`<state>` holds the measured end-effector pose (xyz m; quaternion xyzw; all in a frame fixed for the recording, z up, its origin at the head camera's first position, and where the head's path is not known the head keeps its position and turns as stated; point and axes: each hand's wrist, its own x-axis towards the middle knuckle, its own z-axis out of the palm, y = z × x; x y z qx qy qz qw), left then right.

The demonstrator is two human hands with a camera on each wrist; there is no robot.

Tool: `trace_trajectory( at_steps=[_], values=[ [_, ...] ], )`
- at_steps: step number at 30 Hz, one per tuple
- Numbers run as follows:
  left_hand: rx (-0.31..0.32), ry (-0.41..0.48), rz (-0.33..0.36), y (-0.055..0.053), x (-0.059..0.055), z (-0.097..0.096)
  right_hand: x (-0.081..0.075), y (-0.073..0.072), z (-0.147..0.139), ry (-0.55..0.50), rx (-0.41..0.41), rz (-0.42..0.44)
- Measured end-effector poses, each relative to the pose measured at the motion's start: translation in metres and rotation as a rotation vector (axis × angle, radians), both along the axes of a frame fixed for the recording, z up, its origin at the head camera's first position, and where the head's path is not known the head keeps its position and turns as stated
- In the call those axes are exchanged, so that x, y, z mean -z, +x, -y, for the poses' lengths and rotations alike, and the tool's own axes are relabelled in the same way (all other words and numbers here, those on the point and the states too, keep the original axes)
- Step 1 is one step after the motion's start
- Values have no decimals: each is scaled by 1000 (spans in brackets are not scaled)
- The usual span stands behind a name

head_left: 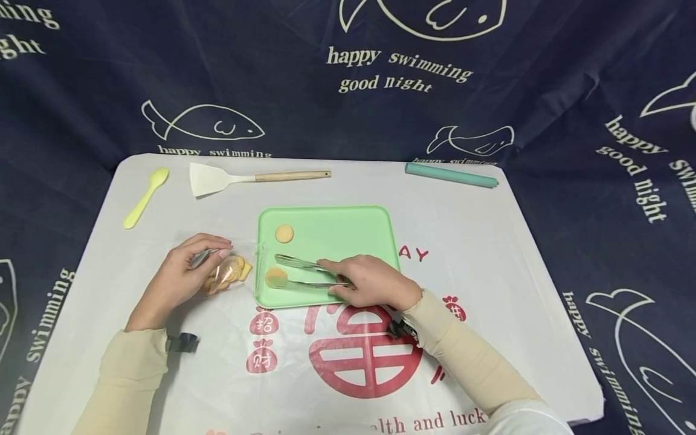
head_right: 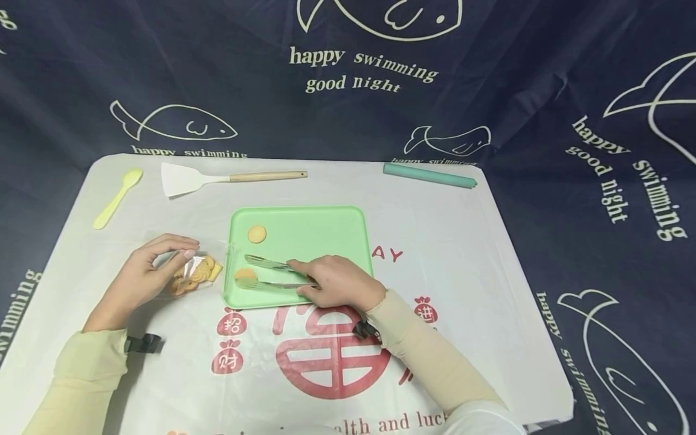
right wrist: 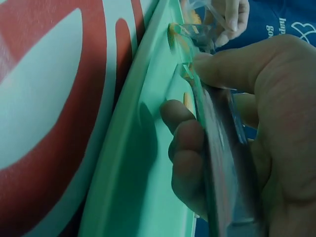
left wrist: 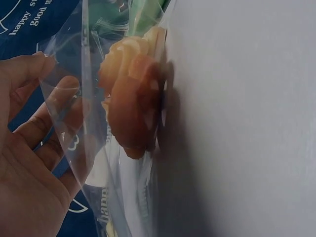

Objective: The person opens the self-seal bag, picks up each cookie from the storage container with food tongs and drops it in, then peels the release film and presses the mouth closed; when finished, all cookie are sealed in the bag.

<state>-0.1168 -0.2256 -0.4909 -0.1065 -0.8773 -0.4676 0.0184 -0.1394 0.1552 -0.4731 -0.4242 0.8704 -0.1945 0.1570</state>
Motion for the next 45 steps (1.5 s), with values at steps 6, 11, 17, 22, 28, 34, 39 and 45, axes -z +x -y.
trace_trajectory(
  at_steps=[6,11,17,22,28,34,39,45],
  values=[
    [-6,-8,9,-1,-3,-1,0,1,2,-11,-27,-13],
    [-9,-4,16,-1,-4,-1,1,1,2,-23,-31,0],
    [-9,3,16,-2,-3,0,1,0,-2,-33,-19,42],
    [-8,8,12,-1,-4,1,0,-3,-6,-61,4,55],
    [-4,16,11,1,-5,2,-2,-9,2,-127,25,103],
    [13,14,-20,2,-5,1,1,-18,25,-155,28,138],
    [17,29,-52,2,-4,0,1,-25,46,-141,-20,134],
    [18,37,-63,3,-6,-1,-2,-32,68,-125,-59,133]
  ],
)
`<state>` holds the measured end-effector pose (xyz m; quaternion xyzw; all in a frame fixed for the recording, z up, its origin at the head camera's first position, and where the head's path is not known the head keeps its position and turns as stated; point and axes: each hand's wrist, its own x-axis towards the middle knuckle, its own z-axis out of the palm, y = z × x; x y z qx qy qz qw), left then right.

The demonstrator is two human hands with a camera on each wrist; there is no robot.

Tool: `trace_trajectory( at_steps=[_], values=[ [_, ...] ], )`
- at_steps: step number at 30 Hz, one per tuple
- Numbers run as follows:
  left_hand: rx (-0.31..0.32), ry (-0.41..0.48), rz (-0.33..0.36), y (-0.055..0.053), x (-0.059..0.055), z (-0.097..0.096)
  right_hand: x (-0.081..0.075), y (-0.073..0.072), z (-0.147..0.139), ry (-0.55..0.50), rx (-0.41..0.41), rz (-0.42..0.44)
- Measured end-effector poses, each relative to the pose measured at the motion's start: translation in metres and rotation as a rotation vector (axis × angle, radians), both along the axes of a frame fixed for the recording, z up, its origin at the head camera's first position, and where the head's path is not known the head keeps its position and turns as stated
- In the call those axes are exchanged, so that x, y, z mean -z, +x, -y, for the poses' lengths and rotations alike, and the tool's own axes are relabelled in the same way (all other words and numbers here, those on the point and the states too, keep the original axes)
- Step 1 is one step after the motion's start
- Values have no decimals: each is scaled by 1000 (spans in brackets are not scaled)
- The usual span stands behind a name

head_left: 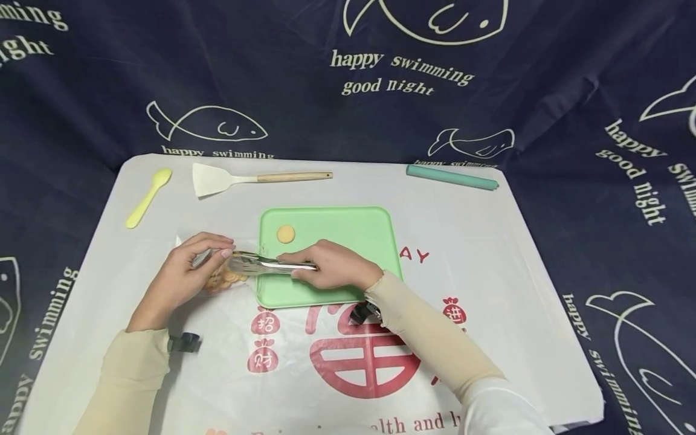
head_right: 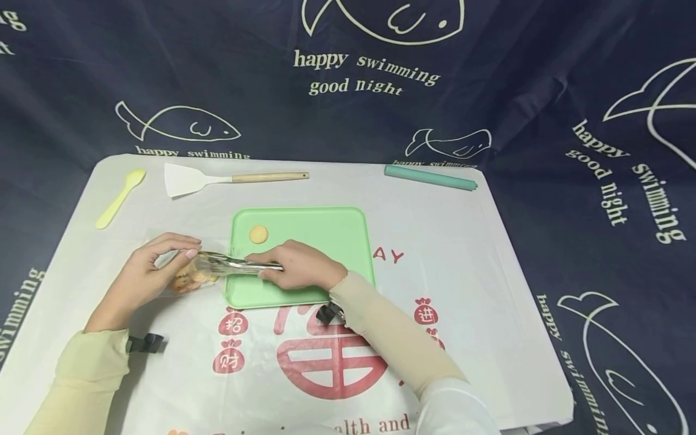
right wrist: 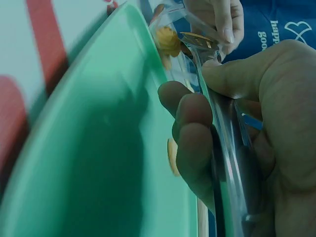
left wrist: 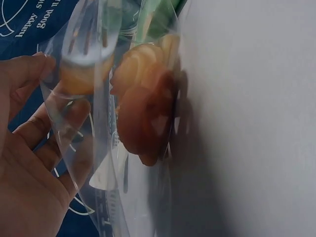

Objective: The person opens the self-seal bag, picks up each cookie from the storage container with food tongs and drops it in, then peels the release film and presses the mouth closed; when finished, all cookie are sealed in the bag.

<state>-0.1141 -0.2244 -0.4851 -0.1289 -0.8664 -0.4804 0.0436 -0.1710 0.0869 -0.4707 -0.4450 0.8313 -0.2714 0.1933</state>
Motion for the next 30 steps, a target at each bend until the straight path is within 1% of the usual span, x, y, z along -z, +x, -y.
trace_trajectory(
  at_steps=[6,9,13,17,20,25,30],
  values=[
    [-10,-18,-4,1,-4,-1,-3,-7,19,-18,-22,60],
    [-21,-28,-8,1,-5,-1,-5,-9,28,-11,-37,44],
    [-25,-18,-22,1,-6,-1,-8,-9,38,10,-49,15],
    [-18,2,-34,0,-7,0,-13,-10,47,20,-47,-3],
    [-18,-7,-32,-1,-7,0,-14,-11,51,35,-47,-10],
    [-32,-1,-7,-3,-6,0,-15,-10,44,64,-39,-37],
    [-45,10,-12,-3,-3,1,-18,-4,16,60,-11,-72]
  ],
)
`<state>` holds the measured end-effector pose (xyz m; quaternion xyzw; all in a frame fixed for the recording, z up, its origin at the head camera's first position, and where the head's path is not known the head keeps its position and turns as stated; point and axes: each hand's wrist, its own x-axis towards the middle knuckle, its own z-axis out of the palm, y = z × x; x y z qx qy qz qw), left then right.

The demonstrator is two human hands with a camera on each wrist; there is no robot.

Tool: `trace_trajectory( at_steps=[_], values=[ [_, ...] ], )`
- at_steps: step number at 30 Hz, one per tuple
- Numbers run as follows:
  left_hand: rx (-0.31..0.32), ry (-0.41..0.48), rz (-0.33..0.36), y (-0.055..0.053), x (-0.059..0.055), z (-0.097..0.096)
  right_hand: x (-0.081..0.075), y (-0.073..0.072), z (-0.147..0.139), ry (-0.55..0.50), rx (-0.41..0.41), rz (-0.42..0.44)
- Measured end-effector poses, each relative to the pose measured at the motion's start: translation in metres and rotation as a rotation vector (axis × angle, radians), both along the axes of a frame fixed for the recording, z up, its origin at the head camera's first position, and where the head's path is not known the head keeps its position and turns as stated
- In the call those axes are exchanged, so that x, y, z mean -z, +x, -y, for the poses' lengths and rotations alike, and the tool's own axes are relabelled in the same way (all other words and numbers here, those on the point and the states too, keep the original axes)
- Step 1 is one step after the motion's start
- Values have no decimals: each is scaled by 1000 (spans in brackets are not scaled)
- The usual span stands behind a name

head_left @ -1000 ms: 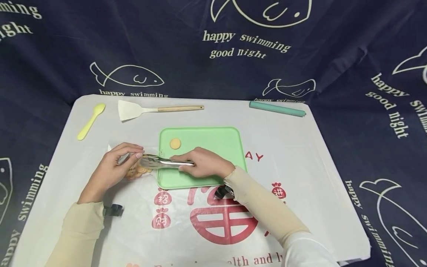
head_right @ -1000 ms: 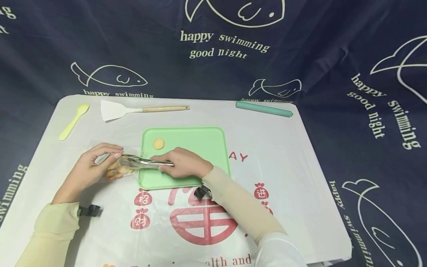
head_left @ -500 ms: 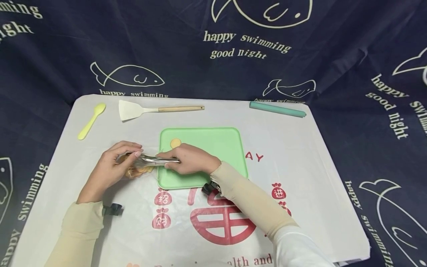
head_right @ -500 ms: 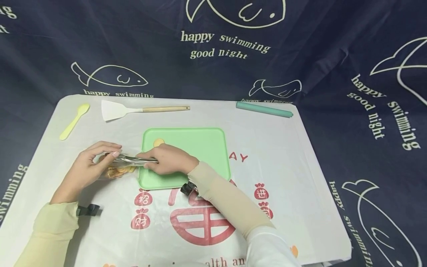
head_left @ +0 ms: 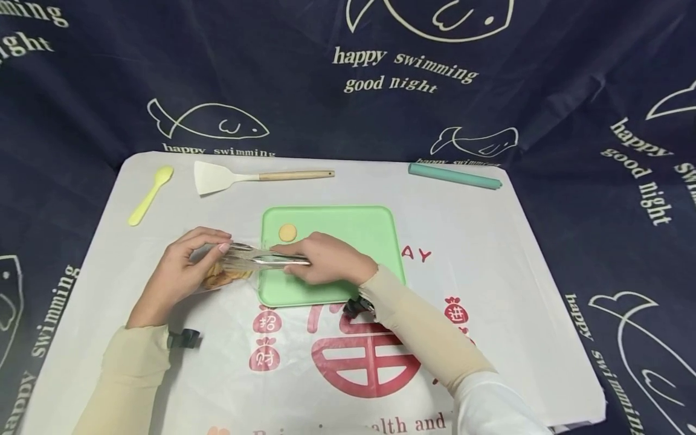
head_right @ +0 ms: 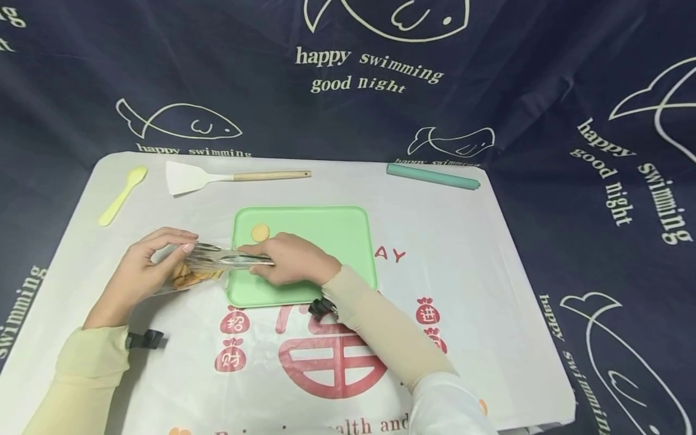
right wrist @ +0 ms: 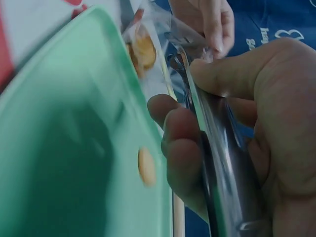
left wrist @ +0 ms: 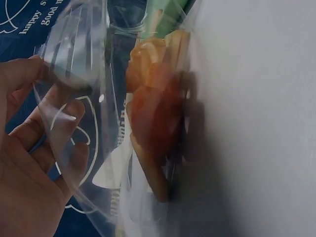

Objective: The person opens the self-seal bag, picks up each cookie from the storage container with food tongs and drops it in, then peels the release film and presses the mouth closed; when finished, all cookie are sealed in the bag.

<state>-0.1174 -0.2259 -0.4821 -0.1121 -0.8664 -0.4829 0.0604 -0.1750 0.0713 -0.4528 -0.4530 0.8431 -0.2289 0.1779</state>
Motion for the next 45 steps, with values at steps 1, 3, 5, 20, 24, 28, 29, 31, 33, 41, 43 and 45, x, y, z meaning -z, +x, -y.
trace_trajectory(
  at_steps=[1,3,5,20,24,28,29,31,33,41,43,45],
  values=[
    [0,-2,3,0,0,-1,-1,2,-8,-2,13,-5],
    [-1,-10,13,-1,0,-2,-1,5,-26,0,41,-24],
    [-4,-22,22,-2,1,-3,-2,8,-43,7,80,-49],
    [28,-8,28,-5,5,-10,14,8,-76,76,315,-171],
    [21,-22,34,-3,6,-9,16,4,-69,104,322,-152],
    [12,-34,31,-2,6,-6,17,0,-65,133,298,-144],
    [11,-32,28,-1,6,-5,16,-1,-65,140,287,-145],
    [12,-33,23,-2,6,-5,15,-2,-65,154,269,-148],
    [14,-29,19,-3,7,-4,13,-3,-67,165,251,-146],
    [14,-28,18,-2,6,-6,3,-5,-84,195,262,-137],
    [15,-20,19,-1,5,-6,2,-5,-87,194,281,-142],
    [16,-22,12,-1,5,-6,2,-5,-90,188,293,-150]
  ],
)
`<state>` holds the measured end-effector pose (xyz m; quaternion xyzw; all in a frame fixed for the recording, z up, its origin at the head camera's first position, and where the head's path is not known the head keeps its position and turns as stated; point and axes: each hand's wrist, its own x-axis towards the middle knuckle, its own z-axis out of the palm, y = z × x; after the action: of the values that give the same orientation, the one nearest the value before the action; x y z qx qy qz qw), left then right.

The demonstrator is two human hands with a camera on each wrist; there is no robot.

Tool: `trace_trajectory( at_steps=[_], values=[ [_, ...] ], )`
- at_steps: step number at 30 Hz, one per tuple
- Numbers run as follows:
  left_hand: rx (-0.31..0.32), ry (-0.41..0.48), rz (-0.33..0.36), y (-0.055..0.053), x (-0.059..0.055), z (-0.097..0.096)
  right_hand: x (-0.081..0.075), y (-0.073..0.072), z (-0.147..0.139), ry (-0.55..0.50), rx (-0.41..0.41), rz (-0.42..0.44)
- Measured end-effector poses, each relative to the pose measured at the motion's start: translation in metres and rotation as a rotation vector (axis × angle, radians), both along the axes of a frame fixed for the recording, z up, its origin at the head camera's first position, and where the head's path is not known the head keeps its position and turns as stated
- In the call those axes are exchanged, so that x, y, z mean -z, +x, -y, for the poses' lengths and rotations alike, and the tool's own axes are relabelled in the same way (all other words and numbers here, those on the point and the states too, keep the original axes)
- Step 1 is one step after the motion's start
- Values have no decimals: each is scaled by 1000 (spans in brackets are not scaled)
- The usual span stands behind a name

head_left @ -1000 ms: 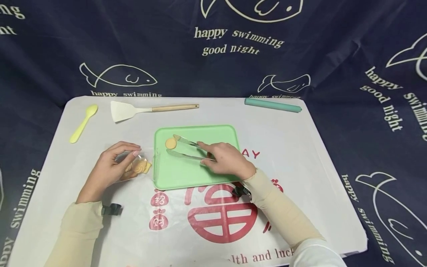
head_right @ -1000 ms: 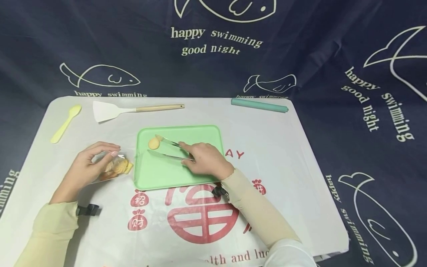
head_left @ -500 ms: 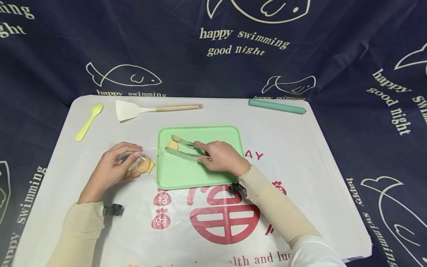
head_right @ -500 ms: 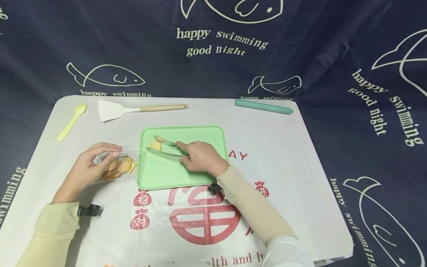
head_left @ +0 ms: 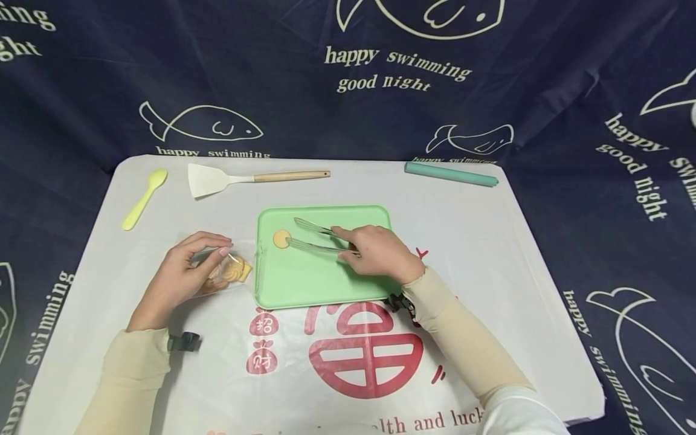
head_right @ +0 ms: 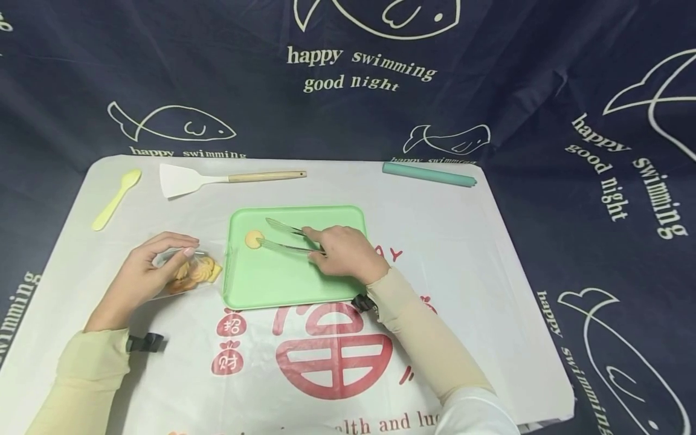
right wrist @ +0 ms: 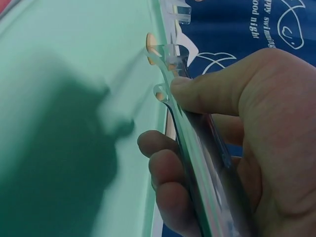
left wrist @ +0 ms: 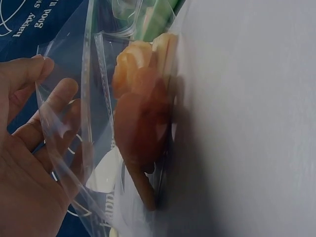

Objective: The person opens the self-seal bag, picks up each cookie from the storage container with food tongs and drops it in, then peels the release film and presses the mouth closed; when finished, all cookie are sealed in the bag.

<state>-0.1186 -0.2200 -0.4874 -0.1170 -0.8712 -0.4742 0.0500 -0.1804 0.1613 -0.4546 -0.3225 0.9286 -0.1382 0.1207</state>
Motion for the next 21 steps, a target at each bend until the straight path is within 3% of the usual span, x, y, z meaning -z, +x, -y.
trace_trajectory(
  at_steps=[11,21],
  values=[
    [-11,-9,23,-1,3,0,5,5,5,-44,-30,49],
    [-12,-11,37,-1,-2,-1,11,3,24,13,-51,-4]
  ],
)
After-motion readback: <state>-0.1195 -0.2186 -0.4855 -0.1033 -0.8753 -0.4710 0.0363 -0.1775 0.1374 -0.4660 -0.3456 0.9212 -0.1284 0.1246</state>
